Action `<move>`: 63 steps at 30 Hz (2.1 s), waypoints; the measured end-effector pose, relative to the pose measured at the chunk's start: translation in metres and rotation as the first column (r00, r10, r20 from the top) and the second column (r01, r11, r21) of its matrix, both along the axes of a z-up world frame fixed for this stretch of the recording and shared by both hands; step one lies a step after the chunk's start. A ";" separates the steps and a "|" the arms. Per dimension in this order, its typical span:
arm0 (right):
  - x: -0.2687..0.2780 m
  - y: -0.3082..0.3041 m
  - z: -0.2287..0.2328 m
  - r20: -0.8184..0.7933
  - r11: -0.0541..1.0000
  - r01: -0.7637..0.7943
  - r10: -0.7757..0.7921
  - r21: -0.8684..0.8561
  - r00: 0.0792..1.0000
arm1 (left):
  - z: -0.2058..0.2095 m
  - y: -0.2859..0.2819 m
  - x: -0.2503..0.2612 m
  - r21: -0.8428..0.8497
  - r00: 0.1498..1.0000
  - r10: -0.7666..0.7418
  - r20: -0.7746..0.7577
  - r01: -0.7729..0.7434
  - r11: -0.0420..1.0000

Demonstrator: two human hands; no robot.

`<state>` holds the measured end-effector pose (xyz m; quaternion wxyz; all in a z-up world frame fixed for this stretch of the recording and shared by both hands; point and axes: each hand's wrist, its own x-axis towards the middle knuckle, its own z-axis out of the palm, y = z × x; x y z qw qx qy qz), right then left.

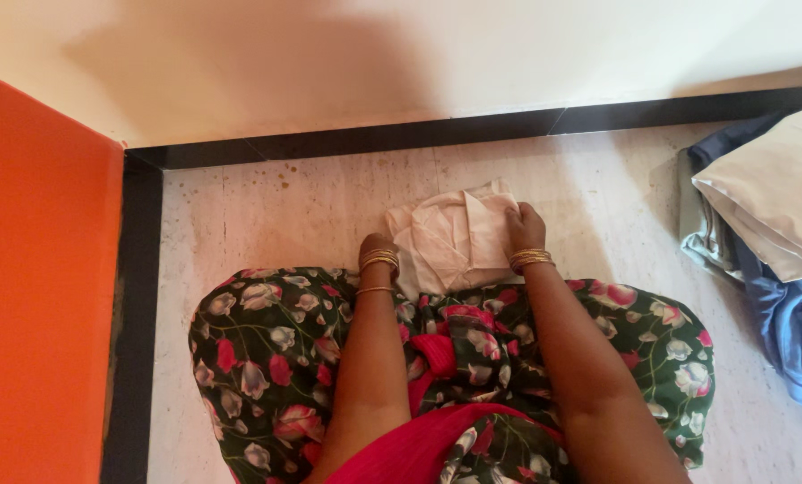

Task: The person sits on the floor and folds a light-colored shirt by hand, smoothing and aligning the fabric, then folding it into a compact rectangle. The folded shirt is placed on a nearby stack of other folded clothes.

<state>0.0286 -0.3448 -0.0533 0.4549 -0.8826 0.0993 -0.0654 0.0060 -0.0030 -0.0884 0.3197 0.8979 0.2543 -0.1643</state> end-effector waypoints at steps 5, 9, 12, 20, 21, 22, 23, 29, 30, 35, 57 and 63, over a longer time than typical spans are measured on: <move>0.002 0.001 0.003 0.035 0.987 0.003 -0.009 0.163 0.999 | 0.008 0.007 -0.002 -0.108 0.982 -0.021 0.186 0.042 0.993; 0.002 -0.001 -0.003 0.058 0.874 0.093 -0.137 0.477 0.989 | 0.023 0.009 -0.002 -0.532 0.960 0.073 0.269 0.085 0.843; 0.005 -0.003 -0.008 0.023 0.792 0.139 -0.189 0.594 0.982 | 0.019 0.007 0.008 -0.749 0.937 0.247 0.249 0.025 0.662; 0.006 -0.004 -0.014 -0.168 0.895 0.155 -0.092 0.419 0.982 | -0.033 -0.014 0.009 -0.560 0.890 0.434 0.142 -0.289 0.777; 0.007 -0.006 -0.014 -0.140 0.928 0.128 -0.084 0.350 0.987 | -0.035 -0.014 0.009 -0.562 0.879 0.466 0.102 -0.336 0.756; 0.005 -0.007 -0.015 -0.116 0.954 0.105 -0.075 0.280 0.990 | -0.037 -0.012 0.008 -0.514 0.901 0.427 0.077 -0.332 0.791; 0.004 -0.009 -0.017 -0.092 0.975 0.082 -0.064 0.207 0.994 | -0.037 -0.008 0.008 -0.465 0.920 0.389 0.049 -0.323 0.824; 0.017 -0.018 -0.029 0.037 0.940 0.208 -0.226 0.271 0.973 | -0.024 0.003 0.009 -0.758 0.946 0.304 0.116 -0.113 0.642; 0.019 -0.020 -0.031 0.064 0.930 0.197 -0.227 0.310 0.972 | -0.023 0.001 0.010 -0.794 0.943 0.291 0.159 -0.053 0.605; 0.023 -0.022 -0.041 0.063 0.838 0.199 -0.267 0.508 0.962 | -0.026 -0.016 0.017 -0.897 0.819 0.482 0.310 0.085 0.433; 0.014 -0.014 -0.035 0.059 0.997 0.058 -0.061 0.054 0.996 | -0.032 -0.038 0.011 -0.343 0.663 0.569 0.487 -0.454 0.823; 0.001 0.018 0.000 0.111 0.945 0.074 -0.040 -0.319 0.993 | 0.029 -0.103 -0.009 0.196 0.646 0.057 0.761 -0.312 0.930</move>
